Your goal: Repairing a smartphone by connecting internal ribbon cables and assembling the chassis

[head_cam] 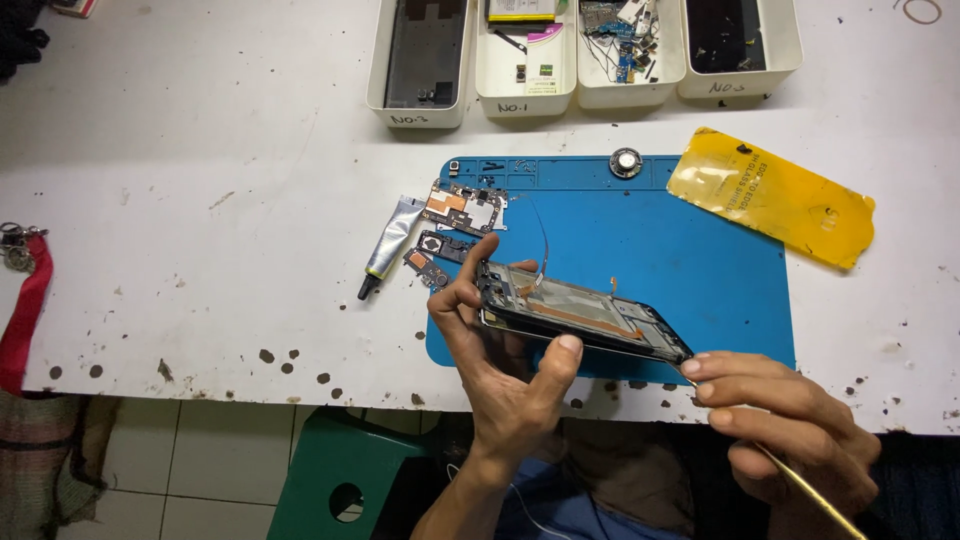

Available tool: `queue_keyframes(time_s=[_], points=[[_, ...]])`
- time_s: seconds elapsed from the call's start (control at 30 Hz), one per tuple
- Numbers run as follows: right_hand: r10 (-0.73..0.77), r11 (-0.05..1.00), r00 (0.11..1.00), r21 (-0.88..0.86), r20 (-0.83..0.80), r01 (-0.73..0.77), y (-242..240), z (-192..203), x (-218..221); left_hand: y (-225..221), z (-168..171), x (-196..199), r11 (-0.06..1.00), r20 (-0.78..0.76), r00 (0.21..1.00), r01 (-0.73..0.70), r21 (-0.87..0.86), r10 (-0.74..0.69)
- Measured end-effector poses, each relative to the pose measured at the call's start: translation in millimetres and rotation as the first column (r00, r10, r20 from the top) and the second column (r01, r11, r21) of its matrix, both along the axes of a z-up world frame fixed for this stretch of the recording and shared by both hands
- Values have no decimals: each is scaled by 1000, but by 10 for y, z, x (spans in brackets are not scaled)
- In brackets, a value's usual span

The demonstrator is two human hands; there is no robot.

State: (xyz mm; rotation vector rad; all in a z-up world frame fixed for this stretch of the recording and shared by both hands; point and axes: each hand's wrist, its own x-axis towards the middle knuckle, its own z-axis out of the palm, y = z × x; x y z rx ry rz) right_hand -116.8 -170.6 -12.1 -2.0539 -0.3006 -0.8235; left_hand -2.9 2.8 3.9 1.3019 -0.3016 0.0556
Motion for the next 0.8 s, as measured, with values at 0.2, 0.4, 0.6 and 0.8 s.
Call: queue_keyframes(time_s=[0.2,0.4,0.6,0.8], points=[[44,972,992,-236,121,-15,-114,-128,-81,20,6,6,999,-15,1000,22,-37,-23],[127,991,963,-79,237,-111,-158,-386,-121,38,-111,50,977,-58,995,72,-202,-86],[124,989,957,42,262,-140,-248,-682,-376,109,-100,114,961,-49,988,131,-244,-147],[-497,866,848,-41,-184,498,-351,-63,-135,126,69,129,959,68,975,223,-177,-214]])
